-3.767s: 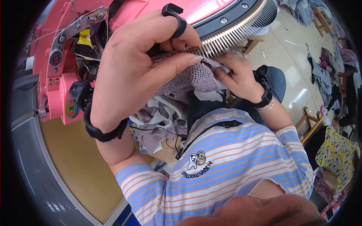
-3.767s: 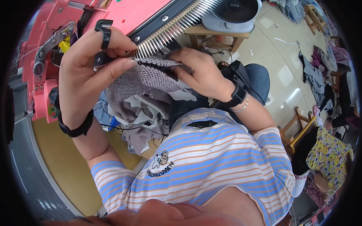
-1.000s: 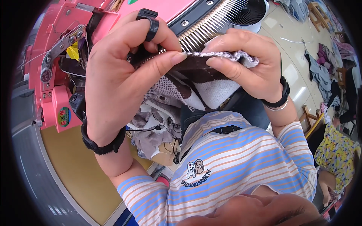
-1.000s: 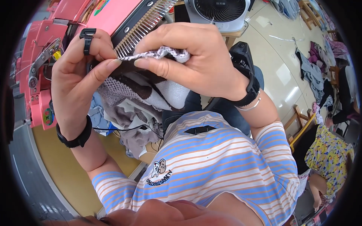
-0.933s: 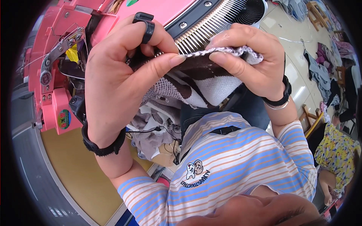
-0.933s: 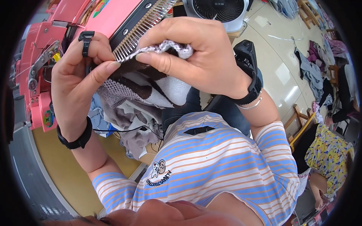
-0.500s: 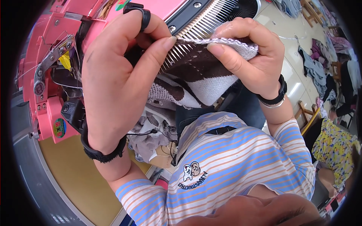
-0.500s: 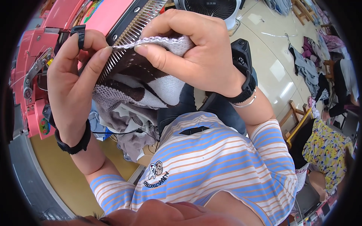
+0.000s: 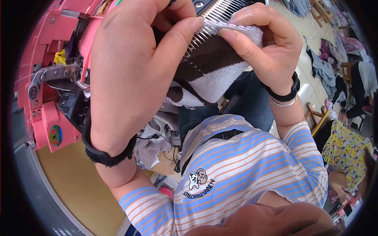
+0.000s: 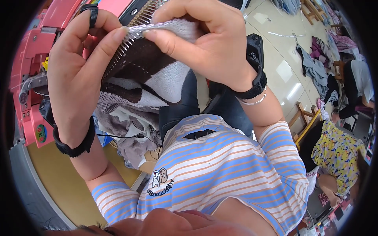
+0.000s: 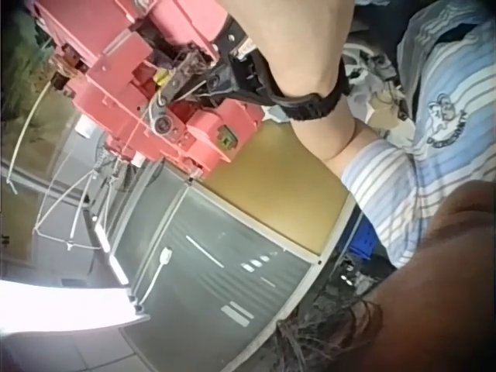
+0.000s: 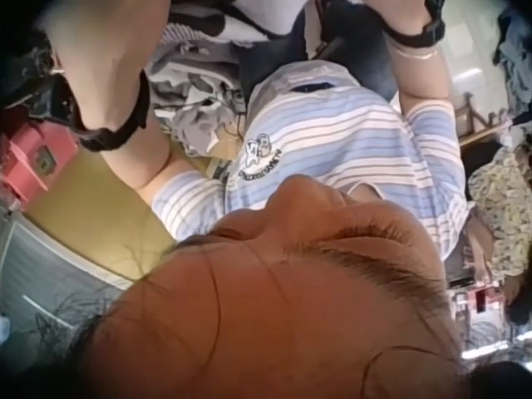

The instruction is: The person feeds a brown and white knit garment onto the needles of a circular knitting machine, removes it, untangles a power cord, and then feeds a white knit garment onto the needles.

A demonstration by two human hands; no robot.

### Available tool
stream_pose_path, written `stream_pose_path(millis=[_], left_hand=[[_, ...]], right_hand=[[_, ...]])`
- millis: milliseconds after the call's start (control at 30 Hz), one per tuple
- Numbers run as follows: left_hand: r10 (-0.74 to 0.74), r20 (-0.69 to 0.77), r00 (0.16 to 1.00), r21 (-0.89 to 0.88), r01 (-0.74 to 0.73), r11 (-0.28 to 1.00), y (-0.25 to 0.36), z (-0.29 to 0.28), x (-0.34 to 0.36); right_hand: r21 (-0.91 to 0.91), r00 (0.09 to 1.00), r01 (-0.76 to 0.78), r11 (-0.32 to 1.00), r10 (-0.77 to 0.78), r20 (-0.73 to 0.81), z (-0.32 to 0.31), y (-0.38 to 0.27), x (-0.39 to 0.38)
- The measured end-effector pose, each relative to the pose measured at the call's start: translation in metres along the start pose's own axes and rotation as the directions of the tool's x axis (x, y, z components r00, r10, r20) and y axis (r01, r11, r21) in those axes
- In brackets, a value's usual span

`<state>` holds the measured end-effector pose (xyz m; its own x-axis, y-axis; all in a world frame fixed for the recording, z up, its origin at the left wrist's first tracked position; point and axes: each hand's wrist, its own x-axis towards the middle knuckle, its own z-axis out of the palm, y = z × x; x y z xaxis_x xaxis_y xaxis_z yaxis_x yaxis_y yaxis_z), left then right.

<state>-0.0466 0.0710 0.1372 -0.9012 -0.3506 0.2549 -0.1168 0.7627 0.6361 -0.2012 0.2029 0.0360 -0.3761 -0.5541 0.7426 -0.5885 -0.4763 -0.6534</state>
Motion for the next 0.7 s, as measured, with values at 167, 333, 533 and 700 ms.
stream_pose_path(millis=[167, 333, 533, 700], left_hand=[[0.245, -0.288, 0.926, -0.003, -0.257, 0.966, -0.003, 0.010, -0.003], [0.087, -0.505, 0.859, -0.139, -0.180, 0.974, -0.001, -0.035, -0.066], [0.057, -0.555, 0.830, 0.020, -0.056, 0.998, -0.035, -0.035, -0.107], [0.267, -0.462, 0.846, 0.281, -0.146, 0.949, -0.054, -0.031, -0.097]], right_hand=[[-0.293, 0.988, -0.122, 0.948, 0.089, -0.124, -0.006, 0.026, 0.012], [-0.276, 0.966, 0.225, 0.934, -0.250, -0.060, 0.016, -0.018, -0.007], [-0.125, 0.928, 0.354, 0.927, -0.332, 0.168, 0.095, -0.048, -0.026], [-0.439, 0.901, 0.400, 0.805, -0.432, 0.028, 0.152, -0.039, -0.021]])
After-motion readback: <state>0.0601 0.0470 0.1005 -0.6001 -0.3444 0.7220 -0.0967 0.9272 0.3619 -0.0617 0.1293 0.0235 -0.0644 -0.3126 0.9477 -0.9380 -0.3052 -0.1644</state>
